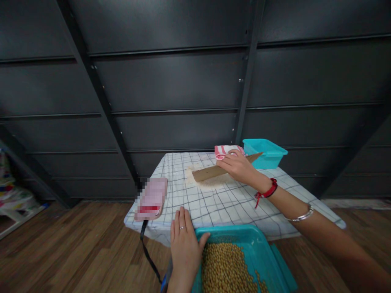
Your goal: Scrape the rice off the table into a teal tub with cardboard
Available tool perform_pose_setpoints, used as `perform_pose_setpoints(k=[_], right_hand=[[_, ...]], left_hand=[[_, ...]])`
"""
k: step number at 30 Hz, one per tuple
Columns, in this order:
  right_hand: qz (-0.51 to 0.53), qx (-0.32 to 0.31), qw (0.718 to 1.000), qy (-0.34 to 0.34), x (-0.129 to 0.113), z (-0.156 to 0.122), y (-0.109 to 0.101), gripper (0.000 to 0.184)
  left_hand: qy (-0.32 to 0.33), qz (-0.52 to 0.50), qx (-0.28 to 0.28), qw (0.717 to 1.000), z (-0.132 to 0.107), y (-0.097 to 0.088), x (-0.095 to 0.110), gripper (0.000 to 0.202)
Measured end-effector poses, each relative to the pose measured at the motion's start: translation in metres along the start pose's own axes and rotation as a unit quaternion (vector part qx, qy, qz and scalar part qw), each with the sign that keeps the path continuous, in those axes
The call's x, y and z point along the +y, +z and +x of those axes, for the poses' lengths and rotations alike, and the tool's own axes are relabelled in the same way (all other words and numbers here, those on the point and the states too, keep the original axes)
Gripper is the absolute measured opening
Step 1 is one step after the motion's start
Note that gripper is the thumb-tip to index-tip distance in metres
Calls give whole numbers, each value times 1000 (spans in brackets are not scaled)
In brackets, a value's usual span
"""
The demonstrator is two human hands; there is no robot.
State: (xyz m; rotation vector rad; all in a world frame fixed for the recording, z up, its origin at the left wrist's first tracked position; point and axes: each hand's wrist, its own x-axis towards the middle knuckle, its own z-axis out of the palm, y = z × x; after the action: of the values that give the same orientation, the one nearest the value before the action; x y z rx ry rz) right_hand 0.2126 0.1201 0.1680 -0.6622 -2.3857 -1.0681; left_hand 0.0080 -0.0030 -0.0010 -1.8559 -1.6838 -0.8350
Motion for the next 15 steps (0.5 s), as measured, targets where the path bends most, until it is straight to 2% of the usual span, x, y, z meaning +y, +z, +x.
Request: perform_pose_setpoints(k=[15], right_hand=[[38,5,999,-5,-12,-17,-23,34]], left_hand=[[4,6,-4,1000,1,-2,0,72]])
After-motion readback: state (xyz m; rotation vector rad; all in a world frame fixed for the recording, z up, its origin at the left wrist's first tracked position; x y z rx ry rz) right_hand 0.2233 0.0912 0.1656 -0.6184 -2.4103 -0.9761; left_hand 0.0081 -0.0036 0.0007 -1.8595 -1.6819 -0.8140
